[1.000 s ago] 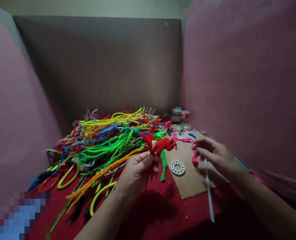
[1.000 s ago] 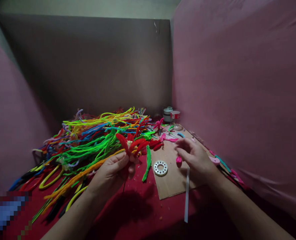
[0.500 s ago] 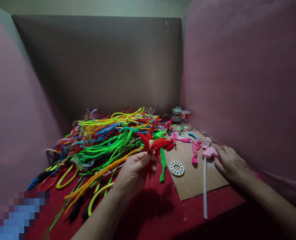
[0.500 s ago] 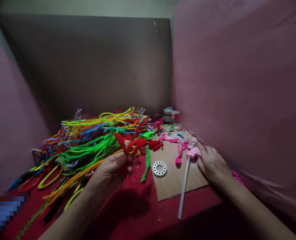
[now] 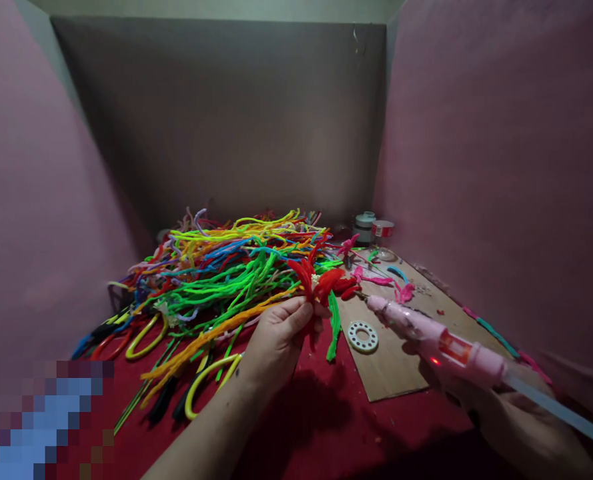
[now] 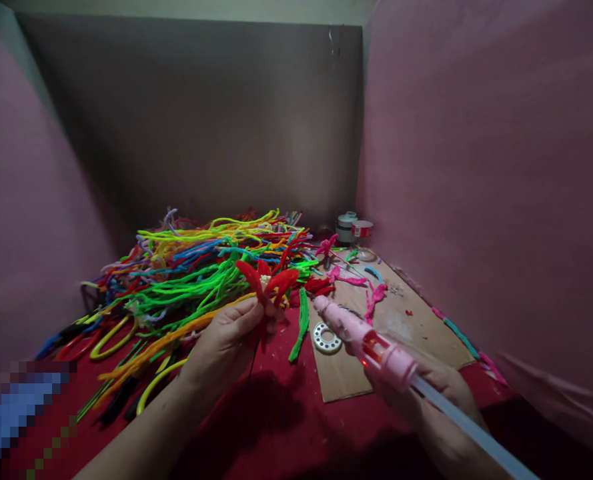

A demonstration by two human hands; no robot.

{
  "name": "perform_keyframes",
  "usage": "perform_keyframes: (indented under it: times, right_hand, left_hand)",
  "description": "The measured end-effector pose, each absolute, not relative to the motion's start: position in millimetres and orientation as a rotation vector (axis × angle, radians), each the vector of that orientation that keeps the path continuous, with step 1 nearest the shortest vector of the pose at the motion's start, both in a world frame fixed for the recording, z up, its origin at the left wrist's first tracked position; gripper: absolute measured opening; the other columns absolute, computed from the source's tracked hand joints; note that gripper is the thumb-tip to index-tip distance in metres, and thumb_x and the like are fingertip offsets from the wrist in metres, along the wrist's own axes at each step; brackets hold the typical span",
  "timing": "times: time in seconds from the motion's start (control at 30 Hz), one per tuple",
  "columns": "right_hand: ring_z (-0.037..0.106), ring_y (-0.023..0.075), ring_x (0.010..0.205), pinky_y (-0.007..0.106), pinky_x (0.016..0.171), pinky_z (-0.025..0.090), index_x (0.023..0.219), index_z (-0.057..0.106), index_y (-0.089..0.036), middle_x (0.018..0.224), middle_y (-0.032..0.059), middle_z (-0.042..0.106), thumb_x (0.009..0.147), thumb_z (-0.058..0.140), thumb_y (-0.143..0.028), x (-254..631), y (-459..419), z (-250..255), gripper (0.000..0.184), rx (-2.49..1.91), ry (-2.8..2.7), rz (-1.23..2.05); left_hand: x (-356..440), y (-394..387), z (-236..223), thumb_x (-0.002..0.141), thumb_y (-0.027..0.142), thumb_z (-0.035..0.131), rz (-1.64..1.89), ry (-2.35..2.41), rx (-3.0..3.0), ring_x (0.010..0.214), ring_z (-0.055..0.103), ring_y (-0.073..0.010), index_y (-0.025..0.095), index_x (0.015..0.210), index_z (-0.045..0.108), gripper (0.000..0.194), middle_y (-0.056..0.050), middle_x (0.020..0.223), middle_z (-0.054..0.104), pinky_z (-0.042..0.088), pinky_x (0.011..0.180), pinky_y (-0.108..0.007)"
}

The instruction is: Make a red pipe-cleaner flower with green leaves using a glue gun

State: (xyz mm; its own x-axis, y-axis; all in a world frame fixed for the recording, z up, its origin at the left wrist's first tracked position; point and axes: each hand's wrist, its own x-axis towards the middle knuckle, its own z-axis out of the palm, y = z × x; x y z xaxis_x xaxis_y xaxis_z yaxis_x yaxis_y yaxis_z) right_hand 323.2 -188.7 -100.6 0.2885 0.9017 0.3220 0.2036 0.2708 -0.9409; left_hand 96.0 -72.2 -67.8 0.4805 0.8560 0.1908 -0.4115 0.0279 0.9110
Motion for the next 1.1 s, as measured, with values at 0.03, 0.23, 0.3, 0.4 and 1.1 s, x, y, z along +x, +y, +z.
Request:
perform_keyframes:
  times: [0.03, 0.23, 0.3, 0.4, 1.1]
  right_hand:
    - [0.069, 0.0227, 0.068, 0.024, 0.048, 0.055, 0.084, 0.073, -0.028, 0.077, 0.0037, 0.073, 0.068, 0.07, -0.031, 318.1, -186.4, -99.5, 0.017, -1.177, -1.2, 0.752]
    - [0.063, 0.0292, 0.097, 0.031, 0.068, 0.056, 0.101, 0.07, -0.023, 0.104, 0.0102, 0.069, 0.071, 0.065, -0.042, 302.9, -177.0, -87.8, 0.036, -1.048, -1.22, 0.98]
    - [0.065, 0.0288, 0.09, 0.029, 0.066, 0.056, 0.103, 0.07, -0.018, 0.101, 0.0132, 0.069, 0.07, 0.067, -0.041, 302.4, -177.0, -88.3, 0.04, -1.067, -1.178, 1.02]
    - [0.067, 0.0259, 0.079, 0.028, 0.061, 0.055, 0.107, 0.068, -0.017, 0.097, 0.0133, 0.07, 0.069, 0.069, -0.038, 302.1, -177.0, -92.4, 0.043, -1.076, -1.118, 1.062]
    - [0.068, 0.0283, 0.077, 0.03, 0.058, 0.057, 0.095, 0.072, -0.019, 0.086, 0.0132, 0.072, 0.068, 0.066, -0.046, 302.4, -170.4, -87.9, 0.039, -1.133, -1.279, 0.849]
  left_hand:
    - [95.9, -72.5, -68.5, 0.084, 0.025, 0.052, 1.041, 0.479, 1.178, 0.06, 0.045, -0.0095, 0.011, 0.077, 0.067, 0.021, -0.003, 0.066, 0.055, 0.034, 0.057, -0.022]
    - [95.8, -72.7, -69.1, 0.083, 0.025, 0.054, 1.045, 0.487, 1.202, 0.061, 0.045, -0.0099, 0.011, 0.077, 0.067, 0.021, -0.004, 0.068, 0.055, 0.033, 0.059, -0.022]
    - [96.0, -73.5, -68.1, 0.083, 0.027, 0.054, 1.043, 0.494, 1.206, 0.06, 0.045, -0.0097, 0.011, 0.076, 0.067, 0.021, -0.004, 0.068, 0.056, 0.033, 0.057, -0.022]
    - [96.0, -75.1, -67.0, 0.081, 0.029, 0.056, 1.036, 0.502, 1.211, 0.058, 0.044, -0.0096, 0.011, 0.075, 0.067, 0.022, -0.005, 0.068, 0.057, 0.032, 0.055, -0.022]
    - [96.7, -75.2, -67.0, 0.079, 0.032, 0.059, 1.02, 0.499, 1.2, 0.058, 0.045, -0.0099, 0.011, 0.073, 0.066, 0.022, -0.004, 0.07, 0.059, 0.032, 0.056, -0.023]
